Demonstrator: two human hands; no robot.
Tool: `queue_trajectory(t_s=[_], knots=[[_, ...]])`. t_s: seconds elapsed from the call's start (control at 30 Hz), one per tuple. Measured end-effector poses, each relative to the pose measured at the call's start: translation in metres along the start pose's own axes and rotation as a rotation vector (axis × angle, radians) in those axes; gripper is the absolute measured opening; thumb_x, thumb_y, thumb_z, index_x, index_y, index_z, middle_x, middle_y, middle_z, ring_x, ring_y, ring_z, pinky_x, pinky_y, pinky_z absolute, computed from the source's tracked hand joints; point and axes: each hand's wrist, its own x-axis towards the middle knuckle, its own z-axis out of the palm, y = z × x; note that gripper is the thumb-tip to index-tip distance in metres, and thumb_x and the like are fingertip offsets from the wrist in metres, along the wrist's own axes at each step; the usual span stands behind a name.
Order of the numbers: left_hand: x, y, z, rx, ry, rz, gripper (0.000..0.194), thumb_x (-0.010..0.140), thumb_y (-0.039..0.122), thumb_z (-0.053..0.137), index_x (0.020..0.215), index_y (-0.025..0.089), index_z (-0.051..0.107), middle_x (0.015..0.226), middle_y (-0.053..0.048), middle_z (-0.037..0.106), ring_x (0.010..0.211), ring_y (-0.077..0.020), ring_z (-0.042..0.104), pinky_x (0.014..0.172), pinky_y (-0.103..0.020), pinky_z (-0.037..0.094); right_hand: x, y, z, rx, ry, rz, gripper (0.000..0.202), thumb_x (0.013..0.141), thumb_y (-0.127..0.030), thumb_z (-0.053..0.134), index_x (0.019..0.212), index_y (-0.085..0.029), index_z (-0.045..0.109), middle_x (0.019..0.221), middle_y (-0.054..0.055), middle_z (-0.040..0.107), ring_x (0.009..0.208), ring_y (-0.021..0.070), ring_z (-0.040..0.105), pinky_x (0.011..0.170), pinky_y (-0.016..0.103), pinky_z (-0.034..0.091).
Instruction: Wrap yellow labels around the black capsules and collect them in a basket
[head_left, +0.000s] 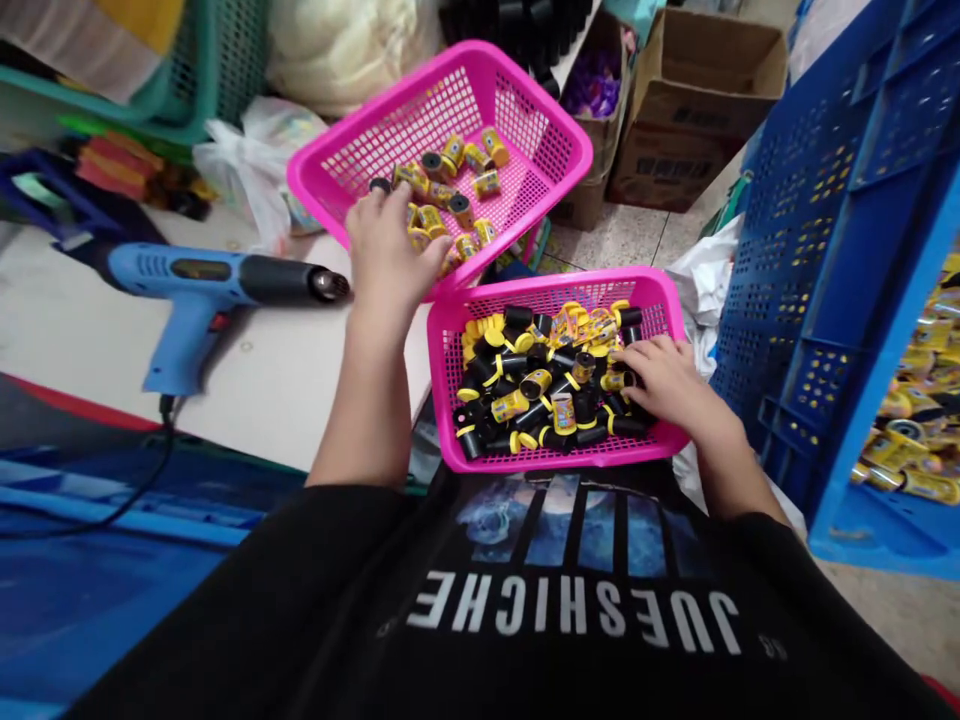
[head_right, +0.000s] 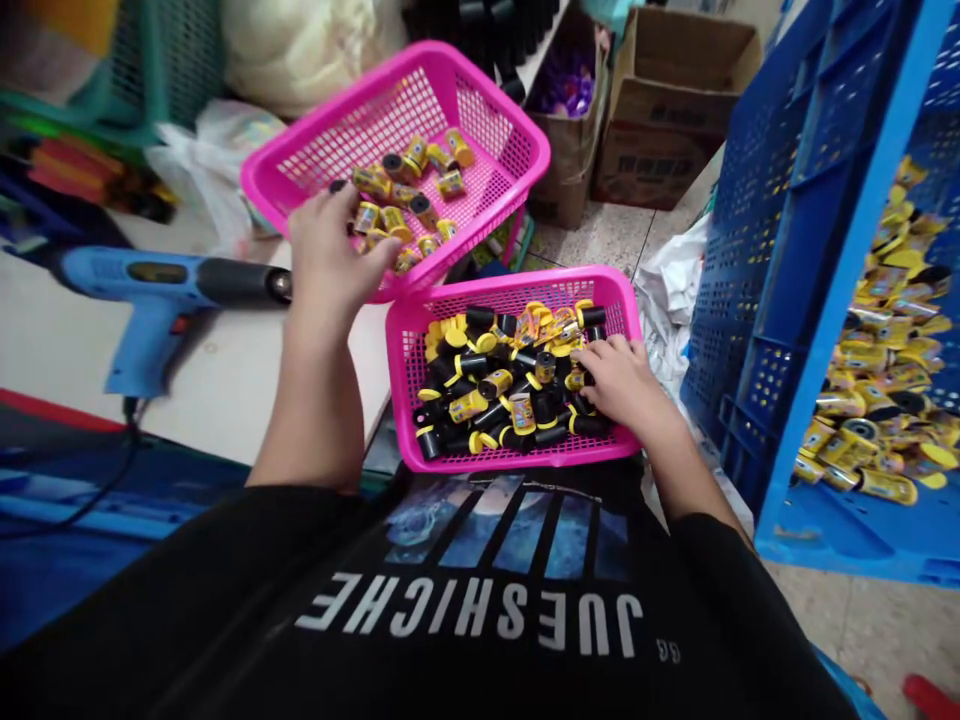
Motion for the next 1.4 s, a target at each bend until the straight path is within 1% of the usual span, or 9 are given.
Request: queue_trajectory(t_s=[0.17,0.3,0.43,0.63,0.9,1.0,1.13,1.3,1.4], knots=[[-0.04,0.049,0.012,-0.1,-0.019,0.037,0.033,0.095,0.048,0.059,0.112,0.022,0.069,0.119,-0.005,0.072,0.116,-0.0216,0.06,0.097,-0.042,0.047,-0.006,-0.009,-0.008,-0.066,-0.037,0.055,0.022,0.086,-0.024,0.071,0.107,-0.018,0.073,0.106,0.013,0.074,0.106,0.0364,0.063,0.092,0.057,0.042],[-0.082,0.101,0.023,-0.167,-0.538,0.435,0.02,0.098,0.034,0.058,0.094,0.02,0.071,0.093,-0.004,0.073,0.094,-0.0193,0.064,0.085,-0.034,0.049,0.028,-0.028,-0.05,0.185,0.23,-0.005,0.03,0.09,-0.039,0.069,0.114,-0.022,0.068,0.113,0.008,0.074,0.11,0.0295,0.063,0.099,0.051,0.042],[-0.112,0.115,0.052,0.027,-0.853,0.749,0.025,0.091,0.016,0.062,0.114,0.02,0.07,0.117,-0.009,0.071,0.113,-0.0263,0.058,0.087,-0.036,0.046,0.127,-0.068,-0.071,0.283,0.418,-0.049,0.034,0.094,-0.046,0.062,0.116,-0.02,0.065,0.119,0.008,0.071,0.113,0.0266,0.06,0.102,0.043,0.043],[-0.108,0.102,0.053,-0.094,-0.797,0.722,0.019,0.093,0.025,0.062,0.11,0.018,0.067,0.107,-0.009,0.071,0.104,-0.0237,0.06,0.089,-0.037,0.044,0.219,-0.092,-0.078,0.368,0.296,-0.131,0.027,0.095,-0.04,0.06,0.117,-0.027,0.066,0.119,0.006,0.072,0.11,0.0264,0.062,0.094,0.038,0.047],[-0.041,0.046,-0.028,0.012,-0.087,0.088,0.026,0.091,0.037,0.065,0.112,0.022,0.065,0.111,-0.006,0.067,0.114,-0.0266,0.057,0.101,-0.046,0.043,0.074,-0.032,0.001,0.081,-0.228,-0.101,0.03,0.082,-0.013,0.068,0.111,-0.02,0.073,0.108,0.01,0.07,0.094,0.0261,0.068,0.08,0.039,0.052],[-0.061,0.053,-0.021,0.088,-0.403,0.198,0.024,0.093,0.042,0.063,0.102,0.02,0.067,0.1,-0.007,0.068,0.106,-0.0275,0.061,0.094,-0.044,0.047,0.043,-0.027,0.023,0.046,-0.165,-0.049,0.04,0.08,-0.007,0.066,0.117,-0.023,0.07,0.116,0.013,0.066,0.094,0.0292,0.068,0.074,0.041,0.053],[-0.114,0.072,0.009,0.25,-0.89,0.383,0.042,0.084,0.049,0.073,0.105,0.013,0.069,0.105,-0.014,0.069,0.103,-0.0323,0.064,0.084,-0.042,0.05,0.051,-0.028,-0.005,0.094,-0.091,-0.059,0.02,0.081,-0.026,0.074,0.101,-0.025,0.068,0.098,0.004,0.066,0.086,0.0251,0.067,0.07,0.038,0.053],[-0.118,0.074,-0.002,0.077,-0.926,0.343,0.031,0.085,0.041,0.073,0.1,0.015,0.067,0.098,-0.009,0.07,0.095,-0.0265,0.065,0.082,-0.038,0.049,0.131,-0.053,-0.077,0.279,0.22,-0.138,0.034,0.09,-0.041,0.069,0.116,-0.019,0.065,0.095,0.003,0.065,0.085,0.0199,0.063,0.079,0.036,0.051],[-0.082,0.061,-0.034,-0.136,-0.69,0.175,0.032,0.087,0.048,0.071,0.1,0.019,0.067,0.092,-0.003,0.07,0.083,-0.0192,0.063,0.076,-0.034,0.049,0.17,-0.072,-0.087,0.263,0.315,-0.118,0.036,0.095,-0.039,0.064,0.125,-0.019,0.062,0.114,0.007,0.066,0.105,0.0245,0.063,0.095,0.042,0.049]])
